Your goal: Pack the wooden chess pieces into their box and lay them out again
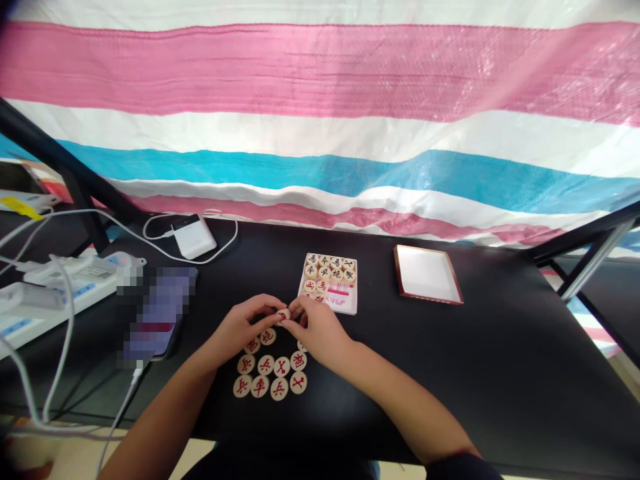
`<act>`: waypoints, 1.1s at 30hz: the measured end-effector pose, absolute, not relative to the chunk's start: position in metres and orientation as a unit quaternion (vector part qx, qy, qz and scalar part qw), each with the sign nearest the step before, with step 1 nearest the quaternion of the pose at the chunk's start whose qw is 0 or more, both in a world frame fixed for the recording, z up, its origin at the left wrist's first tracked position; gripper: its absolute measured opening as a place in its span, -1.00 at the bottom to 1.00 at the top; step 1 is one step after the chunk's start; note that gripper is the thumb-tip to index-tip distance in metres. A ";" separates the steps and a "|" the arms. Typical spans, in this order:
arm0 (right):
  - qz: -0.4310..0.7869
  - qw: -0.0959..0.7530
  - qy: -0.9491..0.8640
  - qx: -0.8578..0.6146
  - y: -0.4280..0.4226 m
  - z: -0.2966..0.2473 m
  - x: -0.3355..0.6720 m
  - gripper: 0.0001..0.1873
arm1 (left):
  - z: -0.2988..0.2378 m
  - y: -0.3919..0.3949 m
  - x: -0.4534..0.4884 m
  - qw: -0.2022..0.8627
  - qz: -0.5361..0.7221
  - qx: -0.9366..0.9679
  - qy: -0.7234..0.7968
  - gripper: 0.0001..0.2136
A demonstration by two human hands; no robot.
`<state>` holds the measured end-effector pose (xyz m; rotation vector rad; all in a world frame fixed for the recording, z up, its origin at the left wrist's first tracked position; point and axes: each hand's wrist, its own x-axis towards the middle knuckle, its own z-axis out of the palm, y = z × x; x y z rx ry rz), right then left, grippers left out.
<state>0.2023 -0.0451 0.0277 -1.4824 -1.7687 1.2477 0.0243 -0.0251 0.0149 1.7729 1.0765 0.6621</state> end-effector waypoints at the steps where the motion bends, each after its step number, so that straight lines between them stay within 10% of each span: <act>1: 0.463 0.267 -0.647 -0.544 -0.045 0.027 0.202 -0.88 | 0.014 -0.025 0.024 0.474 0.280 0.716 0.429 -0.84; 33: 0.551 0.321 -0.554 -0.535 -0.043 0.033 0.204 -0.74 | 0.017 -0.026 0.024 0.569 0.290 0.652 0.408 -0.78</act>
